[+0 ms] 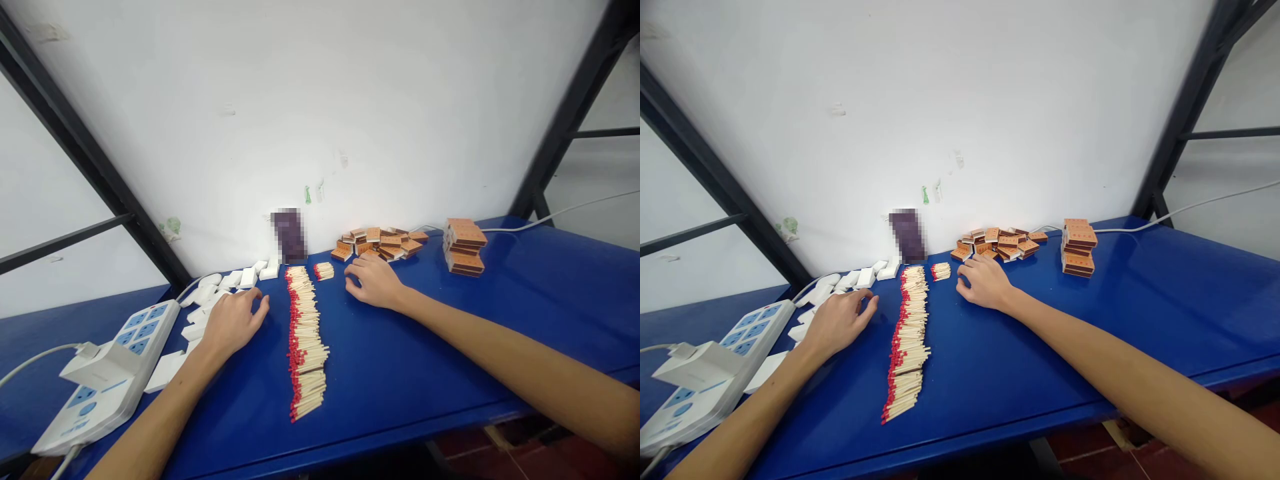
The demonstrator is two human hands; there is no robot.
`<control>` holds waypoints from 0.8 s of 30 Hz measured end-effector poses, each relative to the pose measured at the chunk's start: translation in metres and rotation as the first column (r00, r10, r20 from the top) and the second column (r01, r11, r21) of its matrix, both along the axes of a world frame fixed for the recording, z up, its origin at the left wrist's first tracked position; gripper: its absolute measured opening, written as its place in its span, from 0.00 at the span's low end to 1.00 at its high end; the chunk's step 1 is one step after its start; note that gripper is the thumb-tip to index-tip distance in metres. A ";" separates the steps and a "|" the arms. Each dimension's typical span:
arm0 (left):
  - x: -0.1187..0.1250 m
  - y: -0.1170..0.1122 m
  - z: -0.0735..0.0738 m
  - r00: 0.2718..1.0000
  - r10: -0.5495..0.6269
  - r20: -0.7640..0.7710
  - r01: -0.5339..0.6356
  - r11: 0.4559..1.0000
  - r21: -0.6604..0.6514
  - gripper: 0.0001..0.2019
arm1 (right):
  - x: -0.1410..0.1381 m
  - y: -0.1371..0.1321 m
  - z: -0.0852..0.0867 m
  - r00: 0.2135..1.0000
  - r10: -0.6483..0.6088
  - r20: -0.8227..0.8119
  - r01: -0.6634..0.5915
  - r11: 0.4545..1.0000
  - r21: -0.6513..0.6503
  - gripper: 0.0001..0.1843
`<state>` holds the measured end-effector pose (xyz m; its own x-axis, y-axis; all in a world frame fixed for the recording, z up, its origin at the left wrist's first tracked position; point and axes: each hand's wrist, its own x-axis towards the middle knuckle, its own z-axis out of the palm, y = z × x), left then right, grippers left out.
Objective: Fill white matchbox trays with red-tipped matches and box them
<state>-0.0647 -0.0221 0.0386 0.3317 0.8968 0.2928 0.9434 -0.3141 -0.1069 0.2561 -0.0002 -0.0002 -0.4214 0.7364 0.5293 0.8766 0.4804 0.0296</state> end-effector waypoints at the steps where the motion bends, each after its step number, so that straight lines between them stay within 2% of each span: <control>1: 0.001 -0.001 0.000 1.000 -0.014 0.016 0.014 1.000 0.014 0.23 | -0.001 -0.001 0.000 1.000 0.024 0.002 -0.024 1.000 0.002 0.13; 6: 0.001 -0.002 0.003 0.995 -0.062 0.083 0.059 0.997 0.039 0.22 | -0.012 0.006 0.005 0.992 0.113 0.063 -0.109 0.992 -0.058 0.16; 10: 0.000 -0.001 0.002 0.995 -0.049 0.090 0.048 0.999 0.010 0.22 | -0.029 0.035 0.012 0.965 0.171 0.199 -0.131 0.971 -0.202 0.34; 12: 0.000 -0.001 0.001 0.994 -0.056 0.091 0.056 0.998 0.002 0.22 | -0.037 0.051 0.015 0.952 0.160 0.260 -0.089 0.960 -0.267 0.39; 17: 0.003 -0.004 -0.003 0.985 -0.128 0.116 0.124 0.992 0.036 0.22 | -0.046 0.063 0.014 0.929 0.173 0.327 -0.057 0.940 -0.335 0.33; 24: 0.007 -0.009 -0.004 0.954 -0.207 0.217 0.195 0.978 0.078 0.20 | -0.041 0.036 0.007 0.926 0.164 0.340 -0.051 0.947 -0.316 0.29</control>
<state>-0.0579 -0.0315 0.0342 0.4242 0.7988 0.4266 0.8631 -0.4993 0.0765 0.2149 0.0361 0.0070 -0.6260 0.7743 0.0924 0.7759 0.6067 0.1728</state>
